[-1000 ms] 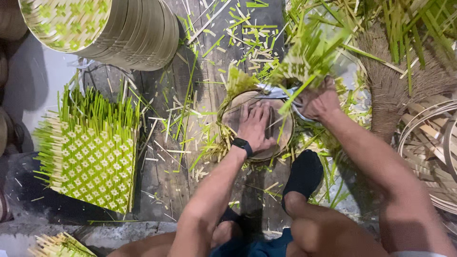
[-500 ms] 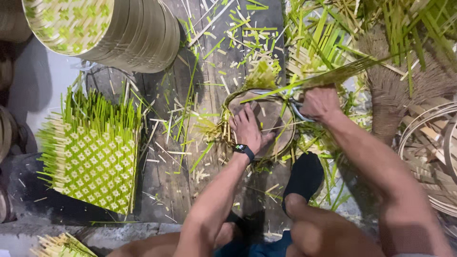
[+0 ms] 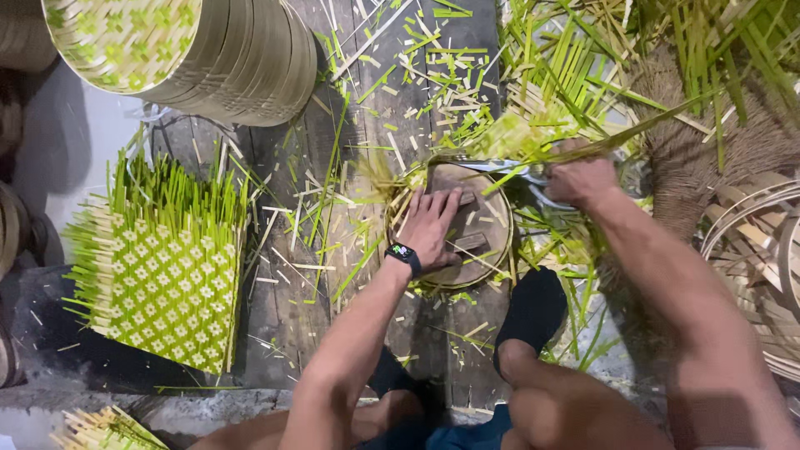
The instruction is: The person trims excess bamboo strips from woven circular mats using shears. They repeatedly place a circular frame on a woven mat, cut the overhanging strips flush with the frame, and stack the finished pieces.
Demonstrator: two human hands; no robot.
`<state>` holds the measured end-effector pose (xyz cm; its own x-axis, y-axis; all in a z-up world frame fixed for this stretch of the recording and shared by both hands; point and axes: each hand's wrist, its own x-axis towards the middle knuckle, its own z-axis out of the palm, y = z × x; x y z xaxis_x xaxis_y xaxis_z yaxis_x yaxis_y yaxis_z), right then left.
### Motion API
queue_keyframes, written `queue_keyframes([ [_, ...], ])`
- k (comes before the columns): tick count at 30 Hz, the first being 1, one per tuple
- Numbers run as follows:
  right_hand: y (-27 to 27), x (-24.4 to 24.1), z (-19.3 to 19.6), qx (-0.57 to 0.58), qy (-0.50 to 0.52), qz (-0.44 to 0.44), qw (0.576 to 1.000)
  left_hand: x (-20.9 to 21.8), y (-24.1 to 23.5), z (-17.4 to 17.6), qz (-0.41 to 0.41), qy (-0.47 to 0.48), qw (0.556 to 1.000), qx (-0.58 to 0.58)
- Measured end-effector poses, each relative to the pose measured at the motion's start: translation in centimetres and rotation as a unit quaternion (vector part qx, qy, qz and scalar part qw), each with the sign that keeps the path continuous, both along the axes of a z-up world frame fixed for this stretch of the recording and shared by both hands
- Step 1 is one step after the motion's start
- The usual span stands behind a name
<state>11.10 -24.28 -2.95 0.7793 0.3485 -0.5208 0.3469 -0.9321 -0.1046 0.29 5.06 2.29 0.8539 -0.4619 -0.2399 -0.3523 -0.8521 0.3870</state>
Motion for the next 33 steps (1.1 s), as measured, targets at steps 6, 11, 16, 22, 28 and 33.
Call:
queue_keyframes([
  [6,2.1,-0.3,-1.1,-0.026,-0.155,0.066,0.985,1.0,0.5,-0.8,-0.060,0.023,0.998,0.017],
  [11,1.3,0.4,-1.1,-0.035,0.068,-0.058,0.995,-0.8,0.9,-2.3,-0.138,-0.164,0.963,0.163],
  [16,-2.1,0.1,0.0,-0.064,-0.076,0.073,0.992,-3.2,-4.6,-5.2,0.369,-0.128,0.917,0.078],
  [22,2.5,-1.6,0.0,-0.040,-0.179,0.082,0.980,-0.3,-8.8,-6.1,0.600,-0.010,0.793,0.109],
  [28,0.4,-0.7,-1.3,0.002,0.123,-0.080,0.989,-1.1,-7.4,-3.4,0.487,-0.003,0.870,0.081],
  [33,0.6,-0.8,-2.9,0.009,-0.016,0.006,1.000,-1.4,-6.7,-2.6,0.411,-0.033,0.909,0.063],
])
